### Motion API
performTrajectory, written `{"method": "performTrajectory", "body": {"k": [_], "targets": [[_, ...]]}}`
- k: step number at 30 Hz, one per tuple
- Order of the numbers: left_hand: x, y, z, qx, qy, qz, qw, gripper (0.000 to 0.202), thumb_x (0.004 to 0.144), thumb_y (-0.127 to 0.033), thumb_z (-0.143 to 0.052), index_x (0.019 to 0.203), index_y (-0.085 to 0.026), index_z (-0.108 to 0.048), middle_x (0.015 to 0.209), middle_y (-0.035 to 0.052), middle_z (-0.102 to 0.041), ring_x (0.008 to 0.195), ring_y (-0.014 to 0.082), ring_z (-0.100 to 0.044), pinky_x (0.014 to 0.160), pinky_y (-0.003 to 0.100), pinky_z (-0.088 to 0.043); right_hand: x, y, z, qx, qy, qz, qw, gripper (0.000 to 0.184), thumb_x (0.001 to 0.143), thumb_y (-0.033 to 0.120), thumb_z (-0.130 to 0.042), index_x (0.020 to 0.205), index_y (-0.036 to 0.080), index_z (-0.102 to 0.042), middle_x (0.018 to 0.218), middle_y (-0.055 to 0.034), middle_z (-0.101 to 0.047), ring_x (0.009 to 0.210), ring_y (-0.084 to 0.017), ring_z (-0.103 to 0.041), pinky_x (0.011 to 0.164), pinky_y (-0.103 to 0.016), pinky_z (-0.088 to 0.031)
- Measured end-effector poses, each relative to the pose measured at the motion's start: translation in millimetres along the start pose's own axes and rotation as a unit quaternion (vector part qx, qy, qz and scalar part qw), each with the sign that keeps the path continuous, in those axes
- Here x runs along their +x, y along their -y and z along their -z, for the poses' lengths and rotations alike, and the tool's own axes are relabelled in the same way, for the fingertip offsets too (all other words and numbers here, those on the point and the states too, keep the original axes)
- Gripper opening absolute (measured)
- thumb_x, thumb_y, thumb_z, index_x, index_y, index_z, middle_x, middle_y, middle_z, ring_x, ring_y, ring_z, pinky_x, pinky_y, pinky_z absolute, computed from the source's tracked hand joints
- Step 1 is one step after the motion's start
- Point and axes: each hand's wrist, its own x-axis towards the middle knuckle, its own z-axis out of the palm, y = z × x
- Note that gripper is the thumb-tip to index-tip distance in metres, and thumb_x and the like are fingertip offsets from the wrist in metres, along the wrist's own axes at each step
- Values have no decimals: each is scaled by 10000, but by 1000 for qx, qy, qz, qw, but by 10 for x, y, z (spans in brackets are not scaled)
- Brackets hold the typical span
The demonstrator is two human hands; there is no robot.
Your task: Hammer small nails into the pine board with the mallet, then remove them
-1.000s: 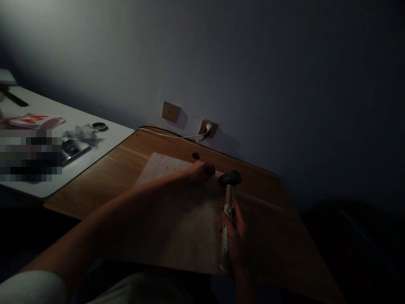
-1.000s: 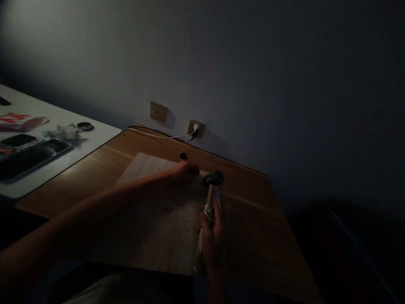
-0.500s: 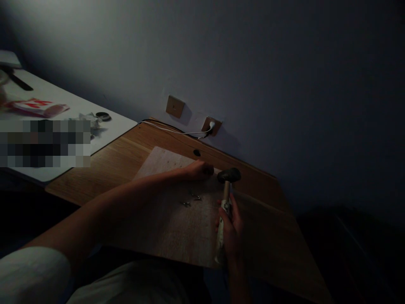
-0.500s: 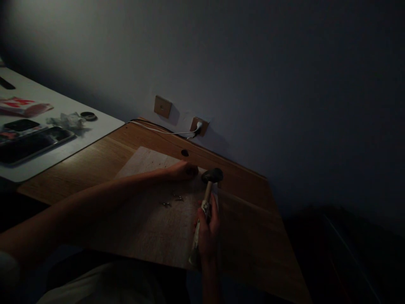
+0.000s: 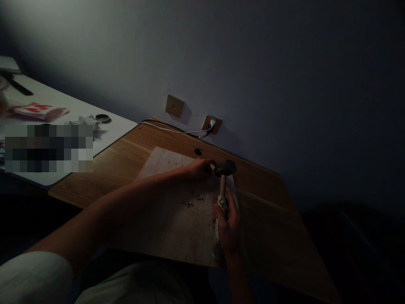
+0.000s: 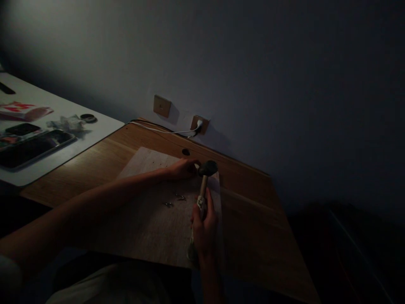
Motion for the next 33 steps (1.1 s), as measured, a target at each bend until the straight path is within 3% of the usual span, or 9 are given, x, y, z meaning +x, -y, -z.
{"method": "performTrajectory", "body": {"k": [8,17,23,25,29,33], "targets": [[9,-13,5,27,-2,21,999,456,762,-83,-706,1212,-121,-645,929,61,-770,822,174,-727,728,244,-522,1,-19,-7,-9,8,-3,1000,722,908,421,-658,1579,248,-455,979,-21,-706,515,-88,-495,433,-237,-435],[18,0,-14,8,15,18,1000,446,763,-57,-688,1200,-133,-647,907,41,-769,810,162,-729,723,229,-515,-6,-31,10,4,0,0,1000,728,898,430,-670,1567,240,-457,1101,-54,-716,514,-81,-501,421,-238,-440],[-25,-216,224,65,51,6,997,404,797,-112,-694,1195,-126,-630,1065,93,-738,874,169,-696,739,245,-514,-12,7,8,9,-23,-3,1000,726,887,438,-673,1555,234,-471,1127,-77,-731,522,-88,-495,444,-251,-442],[-120,-361,343,109,88,-33,990,291,796,-145,-714,1084,-133,-669,1064,100,-715,880,177,-670,737,252,-502,-14,12,10,26,-39,-2,999,744,877,446,-688,1557,244,-466,1127,-76,-727,519,-90,-489,435,-249,-432],[-360,-659,444,161,244,-69,954,137,776,-213,-770,893,-183,-705,897,38,-703,725,158,-606,660,256,-449,-13,16,13,58,-47,-15,997,763,868,441,-711,1563,258,-455,1081,-56,-699,517,-87,-486,424,-232,-400],[-466,-810,356,201,267,-95,938,177,726,-214,-827,859,-194,-711,879,51,-715,686,169,-574,616,277,-403,-6,13,20,50,-44,-9,998,740,860,431,-719,1540,247,-492,1056,-45,-683,536,-94,-492,454,-243,-417]]}}
